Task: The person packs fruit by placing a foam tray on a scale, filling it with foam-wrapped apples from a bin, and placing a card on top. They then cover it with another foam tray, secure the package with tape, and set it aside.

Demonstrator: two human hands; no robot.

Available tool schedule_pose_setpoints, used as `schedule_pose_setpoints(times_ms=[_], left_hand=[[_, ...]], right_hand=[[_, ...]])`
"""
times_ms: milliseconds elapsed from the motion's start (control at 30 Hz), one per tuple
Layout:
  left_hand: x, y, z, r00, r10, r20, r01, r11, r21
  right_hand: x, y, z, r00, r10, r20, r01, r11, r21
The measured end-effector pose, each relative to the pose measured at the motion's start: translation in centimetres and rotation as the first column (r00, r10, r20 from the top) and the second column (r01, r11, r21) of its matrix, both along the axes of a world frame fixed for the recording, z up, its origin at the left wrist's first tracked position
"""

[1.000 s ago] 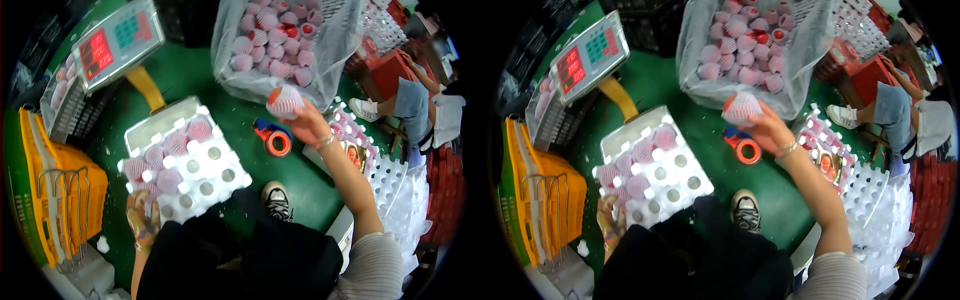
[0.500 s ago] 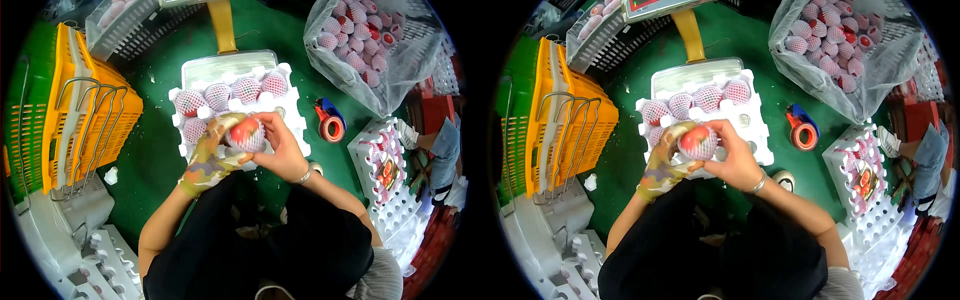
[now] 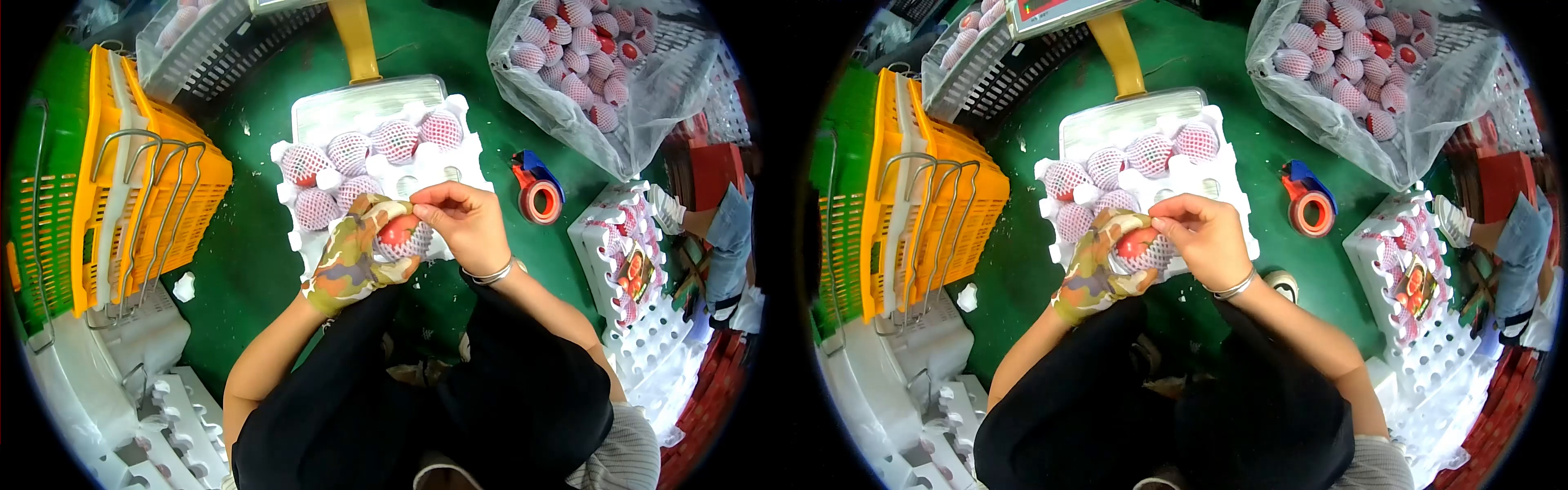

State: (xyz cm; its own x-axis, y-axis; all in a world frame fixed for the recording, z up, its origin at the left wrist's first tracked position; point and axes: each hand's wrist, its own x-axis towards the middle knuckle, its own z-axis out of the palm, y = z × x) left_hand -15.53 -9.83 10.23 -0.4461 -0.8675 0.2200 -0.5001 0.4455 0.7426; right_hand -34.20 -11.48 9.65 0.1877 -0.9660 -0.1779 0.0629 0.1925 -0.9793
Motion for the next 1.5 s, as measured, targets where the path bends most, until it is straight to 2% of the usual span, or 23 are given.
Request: schedule_pose_setpoints(times_ms=[100,133,167,233,333,567,700,767,800,833,900,967,1033,1100,1167,1200,1233,1300,1333,1367,1400,1433,1500], left_hand=[[-0.9,-1.2,1.9,0.999,0.047,0.005,-0.047,0.998,0.051],[-1.0,-2.0,1.7,0.998,0.017,0.068,-0.014,0.999,-0.044],[-1.5,-2.4,2.3,0.956,0.049,0.288,-0.013,0.992,-0.124],[-1.9,-3.5,0.9,0.897,0.113,0.428,0.0,0.967,-0.255],[-3.0,-3.6,-1.8,0.89,0.157,0.428,-0.003,0.941,-0.338],[-4.8,-3.2,-7.2,0.883,0.225,0.412,0.003,0.875,-0.484],[-4.6,-2.2,-6.8,0.845,0.218,0.489,-0.026,0.929,-0.369],[-4.0,-1.3,-4.9,0.931,0.061,0.36,-0.003,0.987,-0.162],[-3.6,-1.5,-3.8,0.972,0.055,0.228,-0.026,0.992,-0.127],[-3.1,-1.4,-4.1,0.97,0.054,0.236,-0.027,0.993,-0.118],[-2.5,-1.7,-4.9,0.932,0.288,0.22,-0.255,0.953,-0.166],[-2.6,-2.3,-5.2,0.925,0.283,0.255,-0.238,0.952,-0.193],[-2.9,-3.5,-6.3,0.932,0.068,0.356,-0.022,0.991,-0.132],[-4.2,-3.8,-4.6,0.879,-0.015,0.477,0.105,0.981,-0.164],[-4.6,-4.1,-4.5,0.9,-0.004,0.436,0.091,0.98,-0.179],[-4.4,-4.1,-4.4,0.882,-0.059,0.468,0.073,0.997,-0.01],[-4.4,-4.1,-4.6,0.897,-0.062,0.438,0.072,0.997,-0.006],[-4.6,-4.8,-3.2,0.912,-0.074,0.404,0.121,0.988,-0.093],[-4.7,-4.7,-2.6,0.913,-0.069,0.403,0.119,0.988,-0.101],[-4.9,-4.1,-2.0,0.903,0.018,0.429,0.044,0.99,-0.136],[-5.1,-3.8,-1.9,0.886,0.105,0.452,-0.03,0.985,-0.169],[-5.4,-3.6,-2.1,0.888,0.105,0.448,-0.033,0.985,-0.167],[-5.7,-3.0,-2.5,0.754,0.17,0.634,-0.12,0.985,-0.121]], right_hand=[[-0.1,-0.5,0.6,0.99,-0.128,-0.051,0.121,0.984,-0.133],[-0.1,-0.8,1.0,0.981,-0.188,-0.046,0.172,0.957,-0.233],[-0.3,-1.2,1.3,0.969,-0.246,-0.036,0.22,0.917,-0.334],[-1.2,-2.2,1.5,0.959,-0.25,-0.131,0.161,0.868,-0.47],[-4.7,-2.9,0.6,0.926,-0.326,-0.19,0.18,0.825,-0.537],[-12.3,-1.8,-0.2,0.869,-0.392,-0.304,0.314,0.909,-0.274],[-14.3,-2.2,-0.4,0.859,-0.399,-0.321,0.257,0.878,-0.405],[-15.2,-1.6,0.2,0.851,-0.36,-0.382,0.211,0.901,-0.379],[-15.3,-1.2,0.2,0.869,-0.34,-0.36,0.209,0.911,-0.355],[-15.5,-0.7,0.2,0.887,-0.315,-0.338,0.202,0.922,-0.331],[-15.9,-0.6,0.5,0.892,-0.317,-0.322,0.223,0.929,-0.296],[-16.9,-1.0,1.6,0.866,-0.35,-0.358,0.242,0.919,-0.312],[-19.0,-2.8,2.5,0.749,-0.48,-0.458,0.219,0.831,-0.512],[-21.7,-5.9,3.6,0.624,-0.604,-0.496,0.208,0.74,-0.64],[-25.2,-10.6,3.6,0.499,-0.672,-0.547,0.198,0.703,-0.683],[-27.2,-13.2,3.2,0.389,-0.655,-0.648,0.108,0.731,-0.674],[-28.9,-16.0,2.4,0.271,-0.627,-0.73,0.023,0.762,-0.647],[-31.5,-21.2,-0.3,-0.078,-0.376,-0.923,0.075,0.921,-0.382],[-32.4,-22.8,-1.6,-0.08,-0.384,-0.92,0.073,0.918,-0.389],[-33.2,-24.0,-2.9,-0.225,-0.045,-0.973,-0.102,0.995,-0.022],[-33.9,-24.6,-4.3,-0.413,0.265,-0.871,-0.203,0.906,0.372],[-34.6,-24.3,-6.1,-0.416,0.266,-0.869,-0.203,0.905,0.374],[-35.5,-22.4,-8.9,-0.409,-0.297,-0.863,-0.468,0.88,-0.081]])
